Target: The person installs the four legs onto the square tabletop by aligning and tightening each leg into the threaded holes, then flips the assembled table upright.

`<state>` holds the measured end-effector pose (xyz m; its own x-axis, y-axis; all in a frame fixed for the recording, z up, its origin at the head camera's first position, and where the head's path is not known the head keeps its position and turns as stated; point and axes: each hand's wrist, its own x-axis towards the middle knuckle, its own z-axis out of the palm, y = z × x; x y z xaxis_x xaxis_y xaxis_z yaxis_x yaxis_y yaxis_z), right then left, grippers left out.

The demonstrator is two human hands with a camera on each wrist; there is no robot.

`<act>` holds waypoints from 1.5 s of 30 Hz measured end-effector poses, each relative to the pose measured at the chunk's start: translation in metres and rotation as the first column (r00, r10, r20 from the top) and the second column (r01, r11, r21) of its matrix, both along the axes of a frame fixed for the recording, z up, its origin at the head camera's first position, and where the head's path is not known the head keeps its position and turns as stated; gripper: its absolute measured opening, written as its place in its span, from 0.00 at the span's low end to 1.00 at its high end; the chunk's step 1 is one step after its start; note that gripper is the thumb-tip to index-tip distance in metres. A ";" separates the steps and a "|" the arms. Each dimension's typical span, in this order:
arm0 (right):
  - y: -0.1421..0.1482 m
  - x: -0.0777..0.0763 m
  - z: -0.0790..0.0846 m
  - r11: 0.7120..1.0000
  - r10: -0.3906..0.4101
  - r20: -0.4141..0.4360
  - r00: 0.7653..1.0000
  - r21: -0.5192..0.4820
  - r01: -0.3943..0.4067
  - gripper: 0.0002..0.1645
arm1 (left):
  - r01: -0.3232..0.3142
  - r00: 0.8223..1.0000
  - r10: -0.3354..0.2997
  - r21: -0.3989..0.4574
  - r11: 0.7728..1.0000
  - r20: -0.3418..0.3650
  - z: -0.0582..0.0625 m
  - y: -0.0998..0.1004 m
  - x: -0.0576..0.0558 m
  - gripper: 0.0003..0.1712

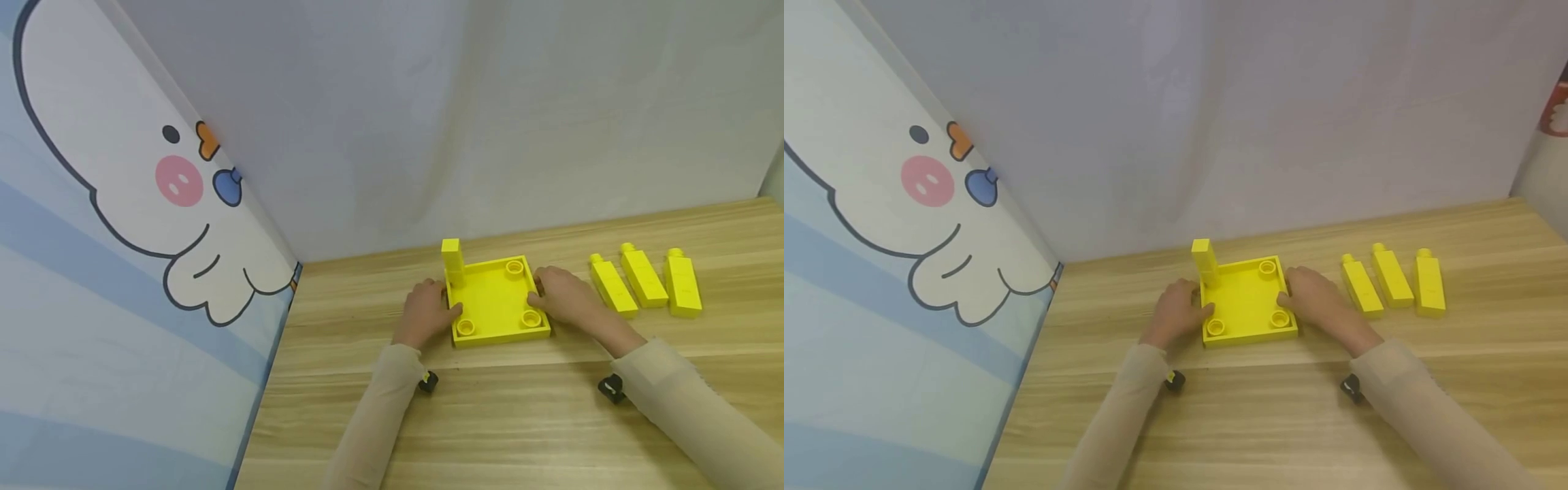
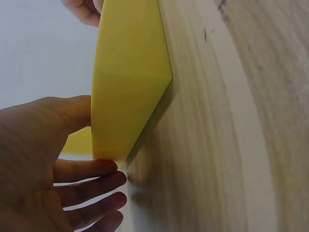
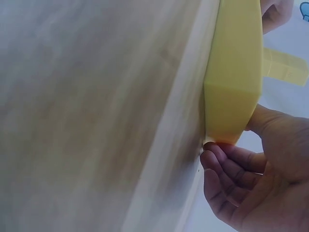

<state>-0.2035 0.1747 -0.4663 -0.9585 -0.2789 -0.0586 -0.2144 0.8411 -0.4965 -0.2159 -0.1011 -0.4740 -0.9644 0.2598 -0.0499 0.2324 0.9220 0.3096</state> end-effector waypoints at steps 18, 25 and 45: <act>0.009 0.002 0.003 0.998 0.022 -0.089 0.996 0.053 -0.018 0.22 | -0.015 1.000 0.014 0.023 1.000 0.011 -0.005 0.004 0.003 0.32; 0.025 0.005 0.010 0.998 -0.024 -0.085 0.996 0.056 0.029 0.27 | -0.019 1.000 0.019 0.019 1.000 -0.011 -0.006 0.004 0.002 0.32; 0.093 0.022 0.015 0.980 -0.131 -0.168 0.977 0.125 0.153 0.32 | -0.020 0.999 0.021 0.011 1.000 -0.025 -0.011 0.004 -0.002 0.31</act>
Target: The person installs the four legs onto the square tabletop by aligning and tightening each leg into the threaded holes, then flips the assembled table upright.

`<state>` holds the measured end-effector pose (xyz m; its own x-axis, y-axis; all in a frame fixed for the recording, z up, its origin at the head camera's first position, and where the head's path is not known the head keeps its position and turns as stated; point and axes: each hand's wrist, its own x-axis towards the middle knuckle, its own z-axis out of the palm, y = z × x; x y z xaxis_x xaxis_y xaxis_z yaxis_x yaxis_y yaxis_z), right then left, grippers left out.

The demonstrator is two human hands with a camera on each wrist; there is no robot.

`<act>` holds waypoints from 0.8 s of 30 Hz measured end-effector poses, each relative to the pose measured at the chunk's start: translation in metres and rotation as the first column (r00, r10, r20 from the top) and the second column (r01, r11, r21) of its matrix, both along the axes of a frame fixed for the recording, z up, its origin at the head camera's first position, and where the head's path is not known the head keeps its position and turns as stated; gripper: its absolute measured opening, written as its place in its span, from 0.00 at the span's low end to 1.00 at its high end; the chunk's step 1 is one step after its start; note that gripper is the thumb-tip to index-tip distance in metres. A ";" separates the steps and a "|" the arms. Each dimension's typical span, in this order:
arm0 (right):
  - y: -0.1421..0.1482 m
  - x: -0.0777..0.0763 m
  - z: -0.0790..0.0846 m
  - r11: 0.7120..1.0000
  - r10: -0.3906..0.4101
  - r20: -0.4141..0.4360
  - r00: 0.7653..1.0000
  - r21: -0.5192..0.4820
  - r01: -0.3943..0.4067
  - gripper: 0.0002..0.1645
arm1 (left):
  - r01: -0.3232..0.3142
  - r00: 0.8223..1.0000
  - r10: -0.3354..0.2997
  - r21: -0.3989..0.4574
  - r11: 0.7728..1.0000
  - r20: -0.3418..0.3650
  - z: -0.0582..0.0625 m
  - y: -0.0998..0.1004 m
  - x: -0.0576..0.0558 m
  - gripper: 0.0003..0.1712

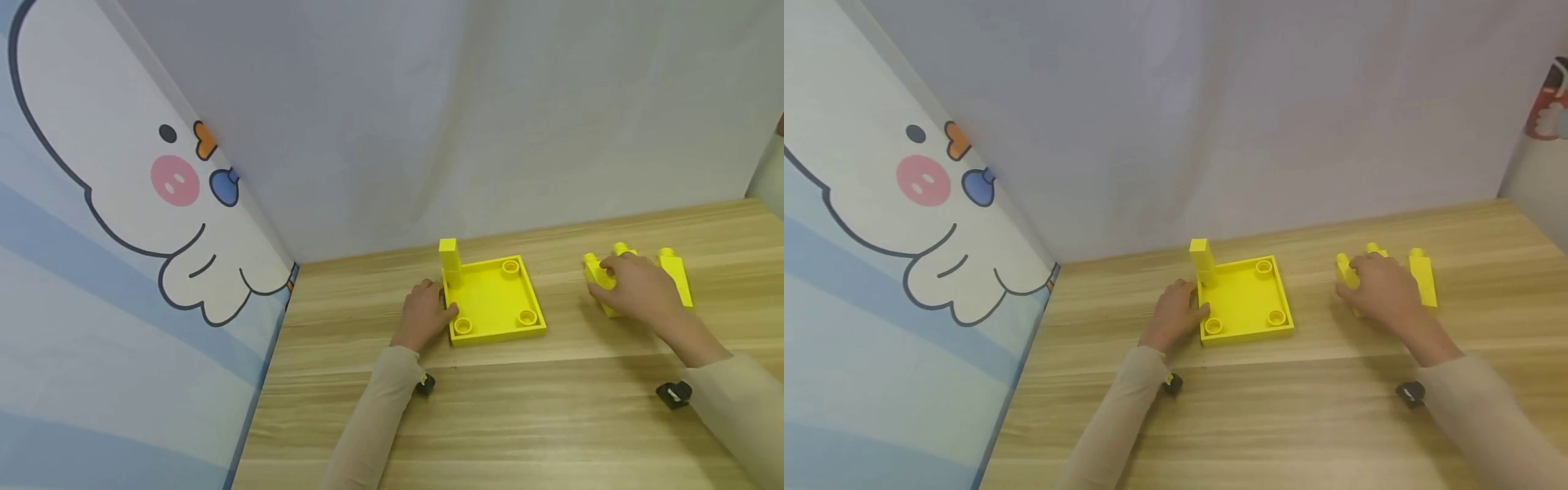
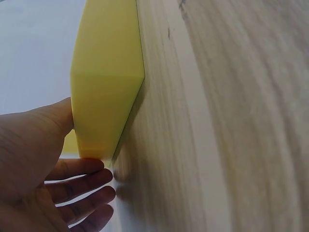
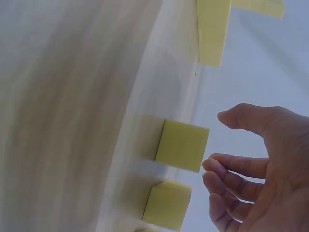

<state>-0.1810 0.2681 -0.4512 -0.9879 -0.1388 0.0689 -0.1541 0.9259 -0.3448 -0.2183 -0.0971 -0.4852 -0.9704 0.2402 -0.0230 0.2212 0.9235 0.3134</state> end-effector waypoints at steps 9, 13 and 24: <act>0.009 0.009 -0.009 1.000 -0.019 0.007 1.000 -0.008 0.019 0.23 | 0.007 1.000 -0.007 0.011 1.000 -0.003 -0.003 -0.004 -0.002 0.29; 0.009 0.014 -0.013 1.000 -0.023 0.005 1.000 -0.013 0.024 0.25 | 0.015 1.000 -0.014 0.016 1.000 -0.010 -0.003 -0.006 -0.003 0.28; 0.007 0.022 -0.011 0.997 -0.079 0.077 0.994 0.009 0.079 0.25 | 0.027 1.000 -0.027 0.025 0.999 -0.012 0.002 -0.004 -0.003 0.29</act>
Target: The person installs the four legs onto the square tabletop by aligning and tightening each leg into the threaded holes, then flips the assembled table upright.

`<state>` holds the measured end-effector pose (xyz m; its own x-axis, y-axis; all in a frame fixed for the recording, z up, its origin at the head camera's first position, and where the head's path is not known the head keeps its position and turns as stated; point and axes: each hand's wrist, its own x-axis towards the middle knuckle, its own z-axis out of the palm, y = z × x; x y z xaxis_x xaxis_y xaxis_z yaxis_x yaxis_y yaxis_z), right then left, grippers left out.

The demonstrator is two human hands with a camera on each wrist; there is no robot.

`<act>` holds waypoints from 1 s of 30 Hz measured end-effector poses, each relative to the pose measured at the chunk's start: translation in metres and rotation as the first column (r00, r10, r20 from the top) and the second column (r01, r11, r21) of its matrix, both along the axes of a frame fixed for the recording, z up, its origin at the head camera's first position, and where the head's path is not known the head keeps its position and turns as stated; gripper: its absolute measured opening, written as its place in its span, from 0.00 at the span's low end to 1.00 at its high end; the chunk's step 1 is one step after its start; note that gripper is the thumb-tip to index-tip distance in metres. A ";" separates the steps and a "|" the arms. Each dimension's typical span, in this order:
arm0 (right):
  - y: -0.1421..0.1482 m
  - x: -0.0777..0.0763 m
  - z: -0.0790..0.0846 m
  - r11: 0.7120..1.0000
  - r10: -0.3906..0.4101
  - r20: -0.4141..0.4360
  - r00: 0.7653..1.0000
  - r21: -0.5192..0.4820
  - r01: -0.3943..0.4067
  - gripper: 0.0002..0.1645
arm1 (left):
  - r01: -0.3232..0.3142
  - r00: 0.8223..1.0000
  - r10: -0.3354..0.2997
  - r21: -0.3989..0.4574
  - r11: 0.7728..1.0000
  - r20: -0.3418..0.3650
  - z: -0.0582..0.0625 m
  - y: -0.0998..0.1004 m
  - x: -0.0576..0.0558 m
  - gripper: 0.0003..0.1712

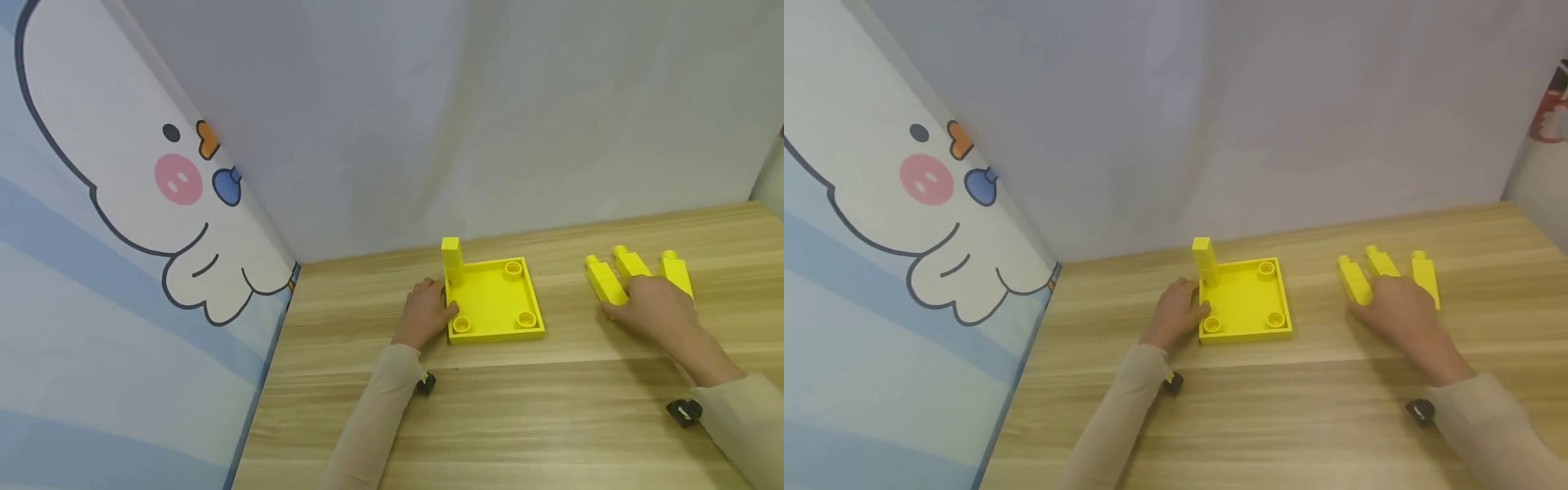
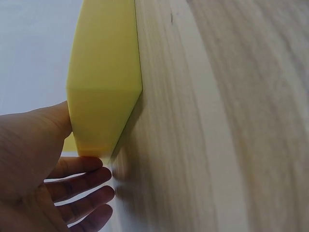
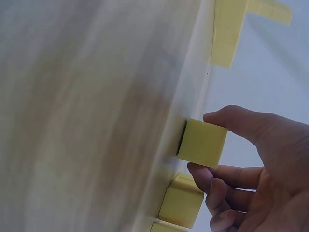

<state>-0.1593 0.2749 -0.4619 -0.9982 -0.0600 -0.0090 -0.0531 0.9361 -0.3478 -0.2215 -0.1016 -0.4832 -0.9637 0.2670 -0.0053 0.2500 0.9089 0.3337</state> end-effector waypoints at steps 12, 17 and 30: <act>-0.005 -0.011 0.002 0.996 -0.033 -0.074 0.997 -0.082 0.027 0.19 | -0.010 1.000 0.010 -0.019 1.000 -0.011 -0.004 0.001 -0.001 0.29; -0.009 -0.018 0.008 0.994 -0.050 -0.104 0.993 -0.098 0.039 0.31 | -0.011 1.000 0.010 -0.024 1.000 -0.012 -0.004 0.002 -0.002 0.30; -0.033 -0.042 0.034 0.988 -0.058 -0.181 0.982 -0.151 0.030 0.32 | -0.034 0.999 0.034 -0.017 0.999 0.003 -0.004 0.005 -0.002 0.31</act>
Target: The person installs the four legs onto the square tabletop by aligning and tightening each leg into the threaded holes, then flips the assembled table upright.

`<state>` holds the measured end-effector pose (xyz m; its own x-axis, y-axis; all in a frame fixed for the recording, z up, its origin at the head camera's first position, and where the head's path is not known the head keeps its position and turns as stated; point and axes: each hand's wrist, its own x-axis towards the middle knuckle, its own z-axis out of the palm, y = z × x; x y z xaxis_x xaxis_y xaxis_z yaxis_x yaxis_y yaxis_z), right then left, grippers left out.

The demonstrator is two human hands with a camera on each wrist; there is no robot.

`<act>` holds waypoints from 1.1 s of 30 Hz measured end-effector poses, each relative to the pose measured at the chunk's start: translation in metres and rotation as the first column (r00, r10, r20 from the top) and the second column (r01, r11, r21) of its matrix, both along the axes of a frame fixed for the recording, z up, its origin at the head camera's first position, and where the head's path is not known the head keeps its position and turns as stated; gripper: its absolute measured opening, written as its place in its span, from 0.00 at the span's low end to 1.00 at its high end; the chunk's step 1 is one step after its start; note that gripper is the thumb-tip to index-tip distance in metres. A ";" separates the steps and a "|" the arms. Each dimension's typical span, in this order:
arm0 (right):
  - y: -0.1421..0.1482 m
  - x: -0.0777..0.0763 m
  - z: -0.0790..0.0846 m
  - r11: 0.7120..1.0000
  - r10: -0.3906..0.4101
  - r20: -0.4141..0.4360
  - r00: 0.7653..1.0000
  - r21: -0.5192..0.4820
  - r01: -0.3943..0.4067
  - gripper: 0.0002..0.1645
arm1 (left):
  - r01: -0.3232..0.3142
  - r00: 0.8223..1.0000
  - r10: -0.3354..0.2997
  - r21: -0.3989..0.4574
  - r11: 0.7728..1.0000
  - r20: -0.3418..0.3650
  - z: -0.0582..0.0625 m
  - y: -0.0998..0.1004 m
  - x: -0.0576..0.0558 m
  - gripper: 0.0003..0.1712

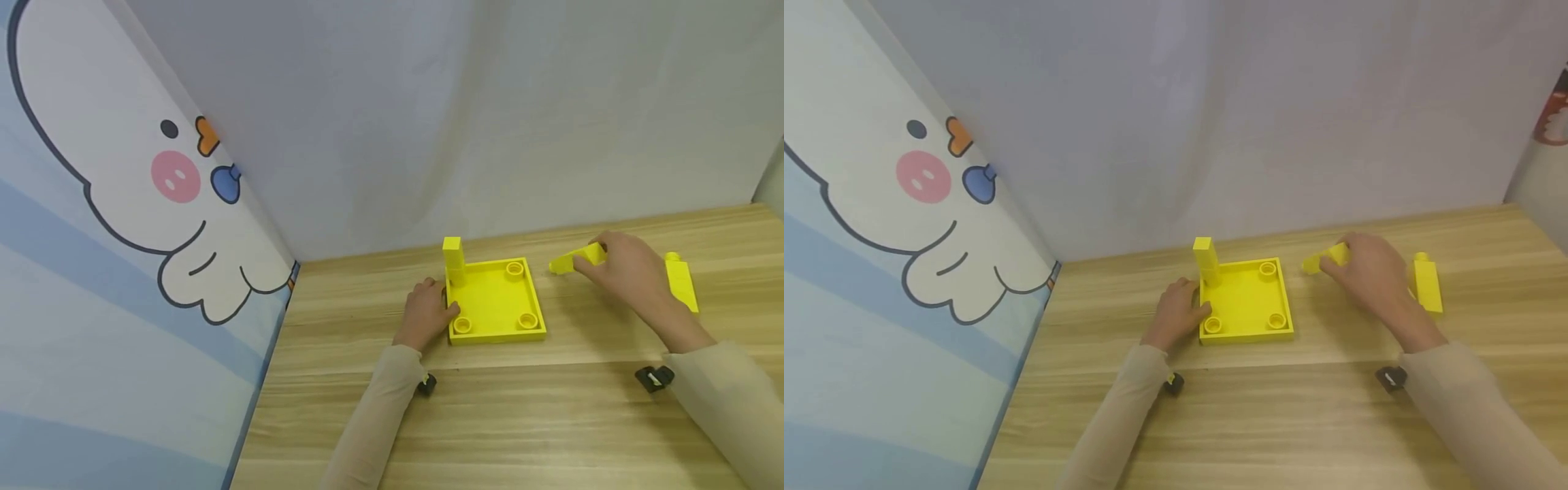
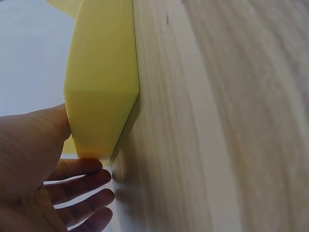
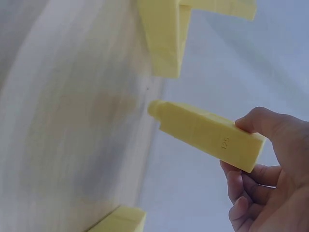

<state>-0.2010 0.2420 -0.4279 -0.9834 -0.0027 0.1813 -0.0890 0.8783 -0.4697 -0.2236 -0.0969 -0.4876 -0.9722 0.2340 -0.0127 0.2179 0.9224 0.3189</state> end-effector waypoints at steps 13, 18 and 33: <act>-0.020 -0.030 0.032 0.998 0.062 -0.010 0.998 -0.021 -0.062 0.34 | -0.003 1.000 0.003 -0.008 1.000 -0.029 -0.001 0.002 -0.003 0.30; -0.025 -0.040 0.038 0.995 0.092 -0.020 0.996 -0.022 -0.093 0.34 | -0.006 1.000 0.005 -0.012 1.000 -0.028 -0.001 0.004 -0.002 0.30; -0.052 -0.054 0.049 0.985 0.172 0.027 0.985 0.024 -0.173 0.37 | -0.009 0.999 0.008 -0.022 1.000 -0.046 -0.006 0.003 -0.004 0.30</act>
